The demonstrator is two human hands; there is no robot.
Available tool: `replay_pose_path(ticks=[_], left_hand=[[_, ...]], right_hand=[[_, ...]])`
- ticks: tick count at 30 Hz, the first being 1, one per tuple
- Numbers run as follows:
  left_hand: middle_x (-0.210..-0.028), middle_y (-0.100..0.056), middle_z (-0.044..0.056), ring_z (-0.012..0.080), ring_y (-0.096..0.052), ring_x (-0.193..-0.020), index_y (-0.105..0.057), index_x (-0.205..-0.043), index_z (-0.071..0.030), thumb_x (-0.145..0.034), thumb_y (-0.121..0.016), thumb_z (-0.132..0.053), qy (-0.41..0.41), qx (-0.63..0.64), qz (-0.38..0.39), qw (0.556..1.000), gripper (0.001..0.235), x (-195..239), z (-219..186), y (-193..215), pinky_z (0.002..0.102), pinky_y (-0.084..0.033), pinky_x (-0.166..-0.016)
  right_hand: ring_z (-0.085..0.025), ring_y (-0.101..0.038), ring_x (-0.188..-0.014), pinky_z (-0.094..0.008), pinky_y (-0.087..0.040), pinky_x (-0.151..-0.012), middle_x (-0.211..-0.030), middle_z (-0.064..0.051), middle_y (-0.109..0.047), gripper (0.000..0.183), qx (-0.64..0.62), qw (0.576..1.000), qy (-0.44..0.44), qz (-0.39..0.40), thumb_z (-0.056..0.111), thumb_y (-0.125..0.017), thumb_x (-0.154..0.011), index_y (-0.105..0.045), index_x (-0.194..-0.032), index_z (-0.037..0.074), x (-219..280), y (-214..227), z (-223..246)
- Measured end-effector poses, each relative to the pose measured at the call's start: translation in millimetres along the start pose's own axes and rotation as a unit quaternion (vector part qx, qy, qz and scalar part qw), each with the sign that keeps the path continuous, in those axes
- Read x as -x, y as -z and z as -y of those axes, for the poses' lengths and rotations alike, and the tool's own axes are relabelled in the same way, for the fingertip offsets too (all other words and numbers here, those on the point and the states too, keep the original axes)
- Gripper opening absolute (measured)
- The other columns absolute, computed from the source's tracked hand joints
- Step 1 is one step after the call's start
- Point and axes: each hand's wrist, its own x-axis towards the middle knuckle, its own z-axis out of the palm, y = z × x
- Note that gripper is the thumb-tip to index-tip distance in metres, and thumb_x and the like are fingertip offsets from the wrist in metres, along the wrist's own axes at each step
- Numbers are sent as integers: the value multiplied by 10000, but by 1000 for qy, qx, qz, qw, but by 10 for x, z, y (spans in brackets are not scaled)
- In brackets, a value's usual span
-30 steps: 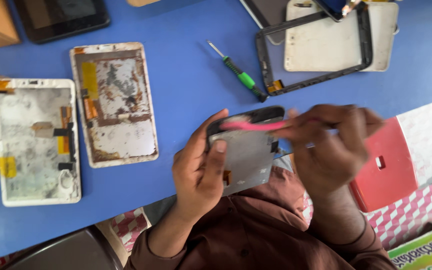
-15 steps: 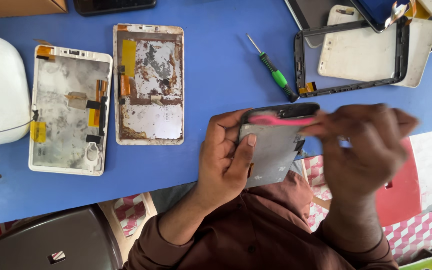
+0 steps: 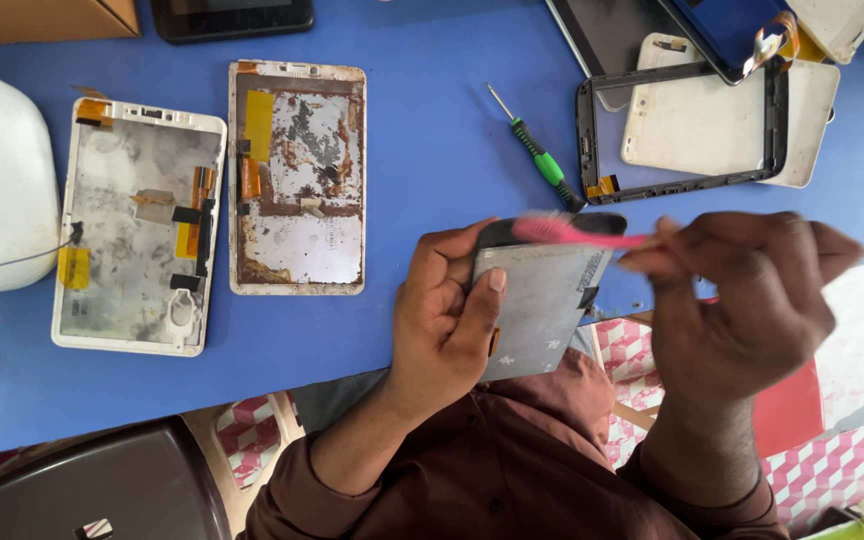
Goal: The person uses a pink toothbrush to scrub the back of a disassembled smartphone chassis, then moves to another chassis and continues scrubbing the back surface and edges. The person handles multiple phone chassis and a screwdriver is visible on the table.
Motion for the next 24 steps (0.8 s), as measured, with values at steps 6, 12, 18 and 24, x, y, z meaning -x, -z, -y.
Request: replay_pose_path(ticks=[6,12,18,24], left_hand=[[-1141,-697,102,-4,-517,-740,-440,-1427,27,-1110,-512,9,-11,-28,4,1000,325,33,29,-5,186,-424,-606],[-1136,-699,109,-8,-522,-744,-440,-1416,33,-1095,-509,14,15,11,-15,1000,329,33,11,-22,173,-415,-593],[-1159,-683,132,36,-629,-962,-428,-1342,54,-1040,-487,31,-16,-44,-19,999,309,16,24,-24,208,-512,-796],[-1065,-711,112,-18,-519,-704,-462,-1386,39,-1093,-539,27,2,-30,-13,999,303,51,60,7,159,-426,-589]], right_hand=[[-126,-578,-830,-332,-334,-932,-908,-21,-699,213,8,1000,2,12,179,-922,-883,-753,-949,69,46,-46,-46],[-142,-569,-856,-299,-364,-915,-933,1,-708,180,-31,998,-27,-37,133,-886,-963,-724,-900,89,81,-47,-28],[-149,-571,-856,-321,-351,-918,-916,-13,-696,241,7,999,-26,-34,122,-940,-942,-715,-864,85,66,-104,28],[-174,-560,-803,-388,-322,-881,-841,-33,-660,223,-14,1000,19,-18,127,-909,-761,-692,-796,94,35,-102,118]])
